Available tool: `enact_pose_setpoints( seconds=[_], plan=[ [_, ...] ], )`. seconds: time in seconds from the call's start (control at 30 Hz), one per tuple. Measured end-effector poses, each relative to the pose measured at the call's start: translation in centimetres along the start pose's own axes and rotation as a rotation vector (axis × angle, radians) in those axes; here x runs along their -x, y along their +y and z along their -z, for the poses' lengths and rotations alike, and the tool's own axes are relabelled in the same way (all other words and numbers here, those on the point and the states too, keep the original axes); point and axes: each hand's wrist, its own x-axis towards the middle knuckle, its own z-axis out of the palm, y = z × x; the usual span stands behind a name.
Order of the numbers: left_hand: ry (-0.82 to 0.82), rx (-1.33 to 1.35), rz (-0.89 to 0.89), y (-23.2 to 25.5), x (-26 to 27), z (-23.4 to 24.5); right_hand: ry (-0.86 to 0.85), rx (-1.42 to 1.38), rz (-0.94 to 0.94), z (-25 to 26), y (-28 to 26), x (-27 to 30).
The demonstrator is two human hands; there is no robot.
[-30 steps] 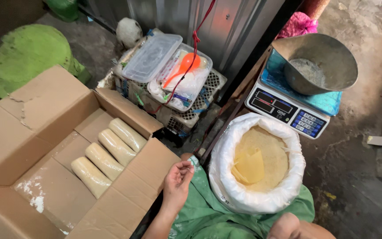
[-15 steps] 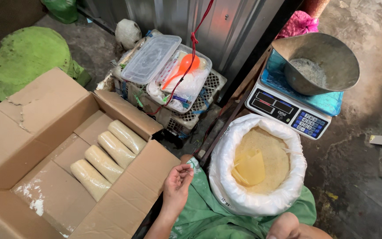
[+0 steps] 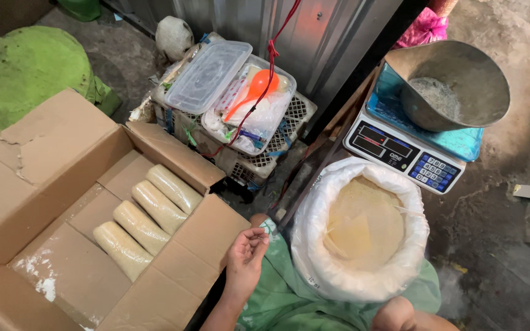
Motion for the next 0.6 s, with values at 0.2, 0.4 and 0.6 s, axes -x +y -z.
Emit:
enact_pose_setpoints(
  seconds=[0.2,0.4,0.6],
  plan=[
    [-0.014,0.017,-0.033,-0.5,-0.6,0.3,-0.026,0.054,0.001,-0.4,1.0,-0.6],
    [-0.009,0.032,-0.011,-1.3,-1.3,0.8,-0.053,0.11,-0.013,-1.2,2.5,-2.5],
    [-0.001,0.051,-0.012,-2.3,-2.3,1.3,-0.076,0.189,-0.15,-2.5,9.1,-2.5]
  ],
)
